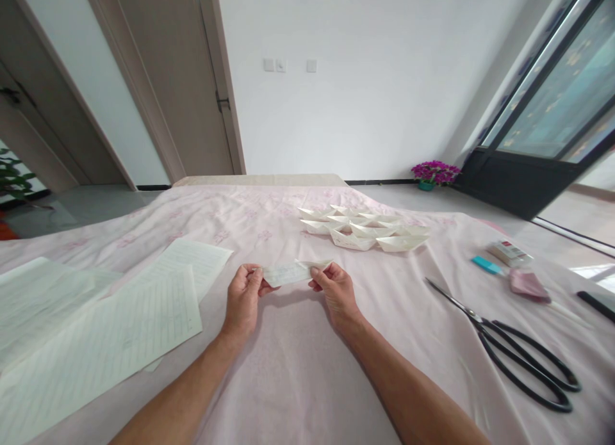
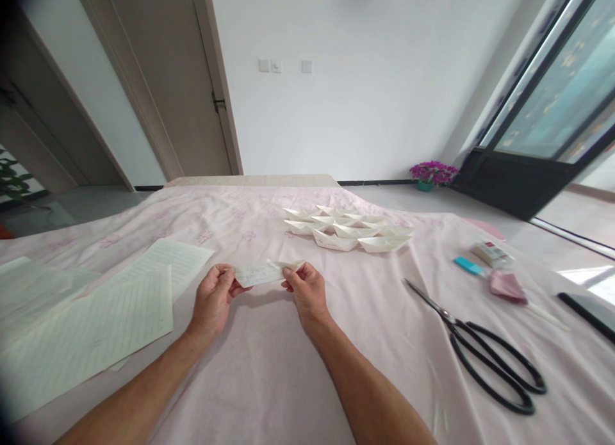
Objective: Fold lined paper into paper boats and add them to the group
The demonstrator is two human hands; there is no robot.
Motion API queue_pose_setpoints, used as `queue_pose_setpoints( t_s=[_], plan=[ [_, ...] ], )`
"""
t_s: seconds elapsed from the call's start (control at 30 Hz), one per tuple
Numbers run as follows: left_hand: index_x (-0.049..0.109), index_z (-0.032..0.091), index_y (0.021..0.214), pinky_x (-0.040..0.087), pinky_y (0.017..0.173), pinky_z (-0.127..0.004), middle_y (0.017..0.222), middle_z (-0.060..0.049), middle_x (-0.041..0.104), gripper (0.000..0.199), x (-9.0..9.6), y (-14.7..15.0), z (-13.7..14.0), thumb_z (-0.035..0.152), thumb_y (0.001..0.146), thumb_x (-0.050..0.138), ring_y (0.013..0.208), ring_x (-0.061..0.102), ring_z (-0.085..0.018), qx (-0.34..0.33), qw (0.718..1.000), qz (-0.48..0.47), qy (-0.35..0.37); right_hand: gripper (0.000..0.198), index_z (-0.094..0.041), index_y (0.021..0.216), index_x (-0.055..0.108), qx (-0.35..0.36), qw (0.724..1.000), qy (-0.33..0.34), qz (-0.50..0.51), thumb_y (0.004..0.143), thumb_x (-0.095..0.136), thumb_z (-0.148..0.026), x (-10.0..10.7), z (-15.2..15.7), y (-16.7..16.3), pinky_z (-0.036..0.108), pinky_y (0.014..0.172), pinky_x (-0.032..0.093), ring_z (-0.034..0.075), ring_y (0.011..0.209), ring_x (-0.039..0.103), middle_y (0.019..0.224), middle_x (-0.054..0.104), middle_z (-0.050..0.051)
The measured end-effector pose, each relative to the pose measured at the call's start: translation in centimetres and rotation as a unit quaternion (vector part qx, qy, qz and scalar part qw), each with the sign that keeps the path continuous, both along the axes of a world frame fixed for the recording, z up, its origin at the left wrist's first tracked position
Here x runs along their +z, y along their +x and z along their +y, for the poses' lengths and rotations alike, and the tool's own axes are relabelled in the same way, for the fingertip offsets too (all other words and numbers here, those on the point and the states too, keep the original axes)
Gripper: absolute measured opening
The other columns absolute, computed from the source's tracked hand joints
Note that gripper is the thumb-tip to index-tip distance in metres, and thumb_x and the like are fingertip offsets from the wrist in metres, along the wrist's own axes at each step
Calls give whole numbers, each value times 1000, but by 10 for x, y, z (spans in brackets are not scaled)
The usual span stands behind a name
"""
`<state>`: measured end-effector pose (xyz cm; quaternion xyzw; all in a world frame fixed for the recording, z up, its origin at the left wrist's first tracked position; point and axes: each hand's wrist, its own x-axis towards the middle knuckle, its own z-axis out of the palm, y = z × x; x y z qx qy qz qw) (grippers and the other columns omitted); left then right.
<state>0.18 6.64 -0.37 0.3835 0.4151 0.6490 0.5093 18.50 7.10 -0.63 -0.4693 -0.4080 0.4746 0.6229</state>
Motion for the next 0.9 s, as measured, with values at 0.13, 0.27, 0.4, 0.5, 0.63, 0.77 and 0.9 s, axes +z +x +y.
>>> queue_pose_setpoints(
  t_s=[0.13,0.27,0.4,0.5,0.63,0.77,0.9],
  plan=[
    [54,17,91,58,70,-30,81,-1,70,38,3,-1,-2,45,75,74,73,67,-14,-79,996,-45,-22,35,-19,68,57,-16,1000,-7,9,66,77,-48,1,1,2,22,51,40,10,49,53,54,61,-2],
    [66,14,97,57,85,-34,103,-9,72,41,4,4,-7,45,72,78,92,69,-19,-156,986,-45,-28,31,-19,70,58,-29,1000,2,5,68,76,-44,-1,0,-1,22,51,39,10,48,52,53,61,-2],
    [73,13,99,57,88,-36,105,-12,74,42,1,12,-11,40,68,82,96,70,-23,-161,986,-6,-53,26,-19,70,59,-19,1000,19,-1,68,76,-39,0,-3,-6,23,52,41,11,51,55,56,62,-2],
    [76,12,94,58,84,-36,96,-10,76,36,-2,15,-13,39,71,79,90,71,-23,-126,990,29,-47,22,-19,71,61,-9,1000,25,-12,68,76,-35,3,-6,-7,24,52,41,12,52,55,58,63,-2],
    [76,16,97,61,76,-34,93,-6,77,35,-4,11,-11,37,70,80,82,71,-21,-78,996,40,-11,19,-19,71,64,17,999,50,-11,65,78,-31,9,-9,-3,24,55,42,12,55,54,61,64,-2],
    [76,17,100,62,74,-33,97,-6,76,36,-9,3,-7,35,70,80,81,71,-21,-64,996,61,30,20,-20,76,69,56,996,70,11,63,81,-29,11,-9,3,25,61,45,14,64,58,71,68,0],
    [76,18,102,63,76,-35,101,-6,76,33,-11,-4,-5,34,73,78,83,71,-21,-61,993,80,63,22,-21,80,73,59,996,71,-2,62,83,-30,7,-8,7,27,65,45,16,69,59,75,71,1]
  ],
)
